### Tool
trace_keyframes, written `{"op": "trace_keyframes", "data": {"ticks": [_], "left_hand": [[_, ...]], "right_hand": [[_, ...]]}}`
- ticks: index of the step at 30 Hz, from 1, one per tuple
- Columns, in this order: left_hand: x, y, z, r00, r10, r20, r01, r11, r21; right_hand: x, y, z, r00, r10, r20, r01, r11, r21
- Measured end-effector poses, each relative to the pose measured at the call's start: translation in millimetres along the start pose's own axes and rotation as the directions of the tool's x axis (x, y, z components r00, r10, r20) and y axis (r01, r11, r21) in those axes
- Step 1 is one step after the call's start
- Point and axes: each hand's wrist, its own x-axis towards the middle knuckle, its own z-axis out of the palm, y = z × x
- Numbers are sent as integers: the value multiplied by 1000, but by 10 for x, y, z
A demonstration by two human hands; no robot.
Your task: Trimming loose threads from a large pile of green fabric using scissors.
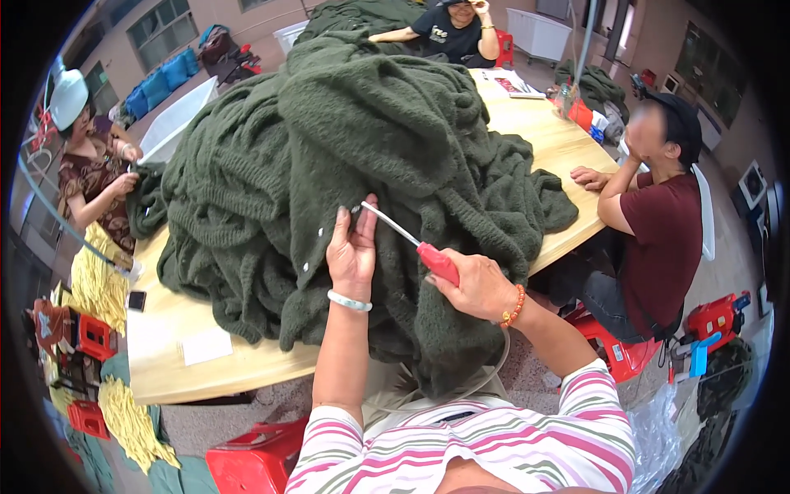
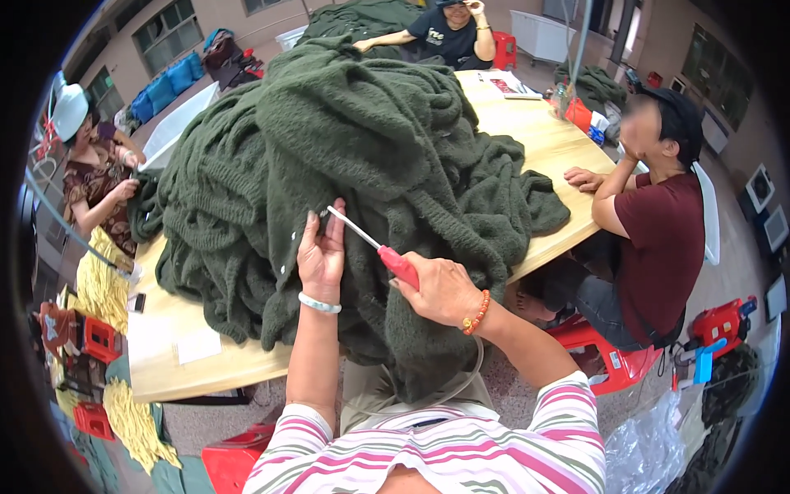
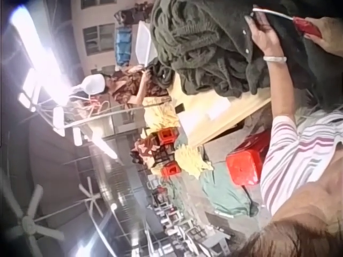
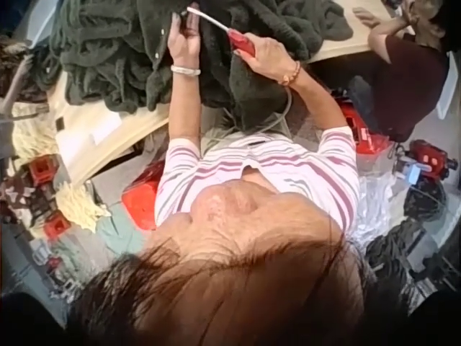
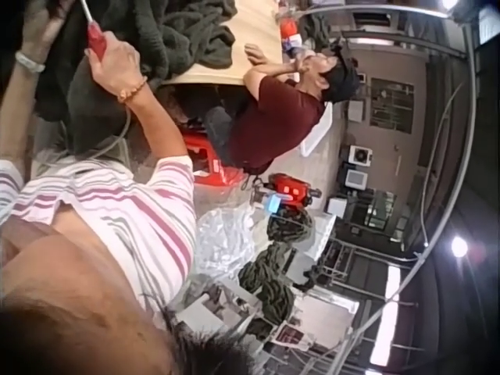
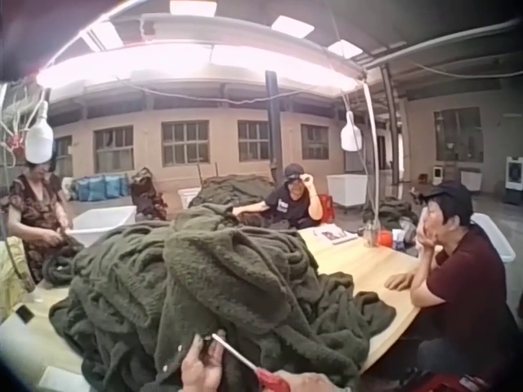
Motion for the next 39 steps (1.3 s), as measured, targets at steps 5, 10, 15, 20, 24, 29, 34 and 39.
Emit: {"op": "trace_keyframes", "data": {"ticks": [5,10,15,20,24,29,34,39], "left_hand": [[-85,180,-332,992,-31,123,70,944,-321],[-136,362,-428,997,-26,77,63,846,-529],[-102,342,-264,983,142,-119,-174,926,-336],[-226,265,-182,982,122,-144,-143,980,-140],[-249,318,-257,983,136,-122,-152,980,-129],[-243,318,-311,981,118,-151,-135,985,-106],[-275,188,-327,989,94,-116,-103,992,-76],[-326,327,-549,996,2,-91,-24,970,-243]], "right_hand": [[-75,-70,3,1000,-4,-16,4,1000,27],[-131,-156,31,999,-38,-36,38,999,4],[-126,-285,88,1000,-24,7,24,1000,-3],[-73,-353,193,996,-33,82,47,985,-167],[-74,-430,188,996,-16,84,34,976,-215],[-48,-474,223,994,-17,105,40,975,-221],[-51,-519,248,985,10,170,37,962,-272],[-79,-447,223,996,-40,84,51,990,-133]]}}
